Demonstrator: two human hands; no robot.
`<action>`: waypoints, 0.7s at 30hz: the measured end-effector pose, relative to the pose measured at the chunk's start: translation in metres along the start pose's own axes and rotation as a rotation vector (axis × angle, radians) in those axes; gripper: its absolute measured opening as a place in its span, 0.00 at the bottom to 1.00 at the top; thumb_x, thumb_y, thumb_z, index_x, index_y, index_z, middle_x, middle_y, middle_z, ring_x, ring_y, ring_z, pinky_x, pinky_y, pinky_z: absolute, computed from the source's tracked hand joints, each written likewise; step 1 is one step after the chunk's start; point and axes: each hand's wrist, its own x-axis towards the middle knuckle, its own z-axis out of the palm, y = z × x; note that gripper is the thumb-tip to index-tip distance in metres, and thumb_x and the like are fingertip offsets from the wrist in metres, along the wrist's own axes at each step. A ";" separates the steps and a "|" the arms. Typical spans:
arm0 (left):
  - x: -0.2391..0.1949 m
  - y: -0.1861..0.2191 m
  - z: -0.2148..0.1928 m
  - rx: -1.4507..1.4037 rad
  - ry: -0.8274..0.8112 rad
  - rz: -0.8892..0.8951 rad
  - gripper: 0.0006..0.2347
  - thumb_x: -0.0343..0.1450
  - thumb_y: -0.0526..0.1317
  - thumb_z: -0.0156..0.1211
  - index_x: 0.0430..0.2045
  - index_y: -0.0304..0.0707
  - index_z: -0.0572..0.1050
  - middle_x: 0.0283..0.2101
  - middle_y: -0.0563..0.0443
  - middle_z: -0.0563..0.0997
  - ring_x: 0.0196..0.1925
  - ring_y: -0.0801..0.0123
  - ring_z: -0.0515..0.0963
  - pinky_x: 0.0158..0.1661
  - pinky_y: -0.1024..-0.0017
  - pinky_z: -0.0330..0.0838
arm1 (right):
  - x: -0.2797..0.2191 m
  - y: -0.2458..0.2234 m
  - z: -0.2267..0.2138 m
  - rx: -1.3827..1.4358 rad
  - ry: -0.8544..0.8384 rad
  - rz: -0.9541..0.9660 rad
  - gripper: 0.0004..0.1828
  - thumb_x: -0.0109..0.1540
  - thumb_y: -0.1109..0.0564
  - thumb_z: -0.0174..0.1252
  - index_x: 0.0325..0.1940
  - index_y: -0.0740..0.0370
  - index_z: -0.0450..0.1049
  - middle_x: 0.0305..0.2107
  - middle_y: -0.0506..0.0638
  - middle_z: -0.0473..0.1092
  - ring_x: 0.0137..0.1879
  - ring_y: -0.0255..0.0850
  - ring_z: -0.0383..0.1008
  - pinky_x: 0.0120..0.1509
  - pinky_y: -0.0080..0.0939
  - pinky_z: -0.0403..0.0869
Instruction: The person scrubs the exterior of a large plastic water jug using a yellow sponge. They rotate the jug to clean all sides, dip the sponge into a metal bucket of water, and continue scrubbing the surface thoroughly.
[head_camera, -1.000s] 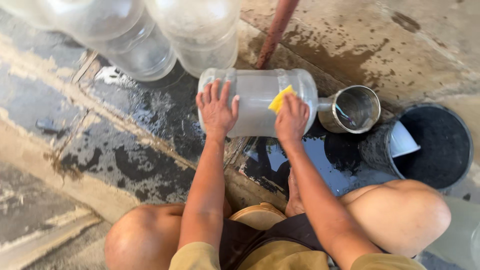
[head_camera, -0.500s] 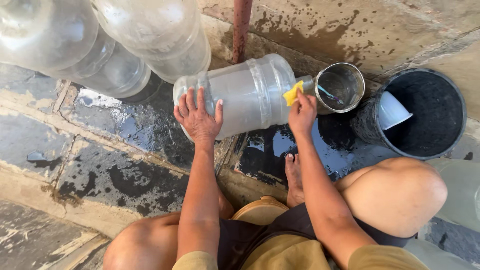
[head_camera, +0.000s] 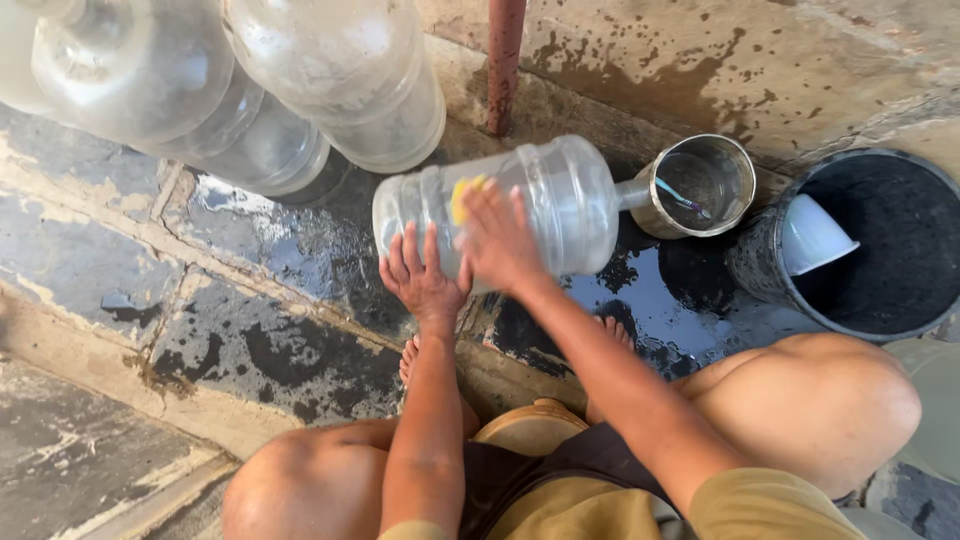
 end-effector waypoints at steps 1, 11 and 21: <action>0.000 -0.001 0.003 0.006 -0.004 -0.021 0.28 0.69 0.59 0.60 0.63 0.53 0.71 0.71 0.52 0.67 0.75 0.56 0.62 0.71 0.46 0.51 | 0.001 -0.007 -0.005 0.009 -0.043 0.115 0.36 0.64 0.46 0.54 0.72 0.65 0.59 0.70 0.64 0.57 0.77 0.61 0.49 0.78 0.68 0.41; -0.059 0.001 0.024 0.062 0.063 -0.052 0.34 0.69 0.66 0.58 0.67 0.50 0.63 0.73 0.48 0.60 0.75 0.51 0.55 0.71 0.41 0.44 | -0.012 0.059 -0.053 -0.235 -0.006 0.425 0.33 0.70 0.47 0.47 0.74 0.72 0.62 0.75 0.63 0.53 0.82 0.59 0.42 0.82 0.65 0.37; -0.067 0.005 0.021 0.060 -0.094 -0.134 0.35 0.70 0.64 0.56 0.68 0.43 0.61 0.73 0.44 0.59 0.76 0.49 0.51 0.72 0.41 0.38 | 0.005 0.045 -0.019 -0.050 -0.027 0.054 0.19 0.69 0.53 0.50 0.61 0.58 0.76 0.60 0.50 0.71 0.73 0.49 0.62 0.80 0.70 0.44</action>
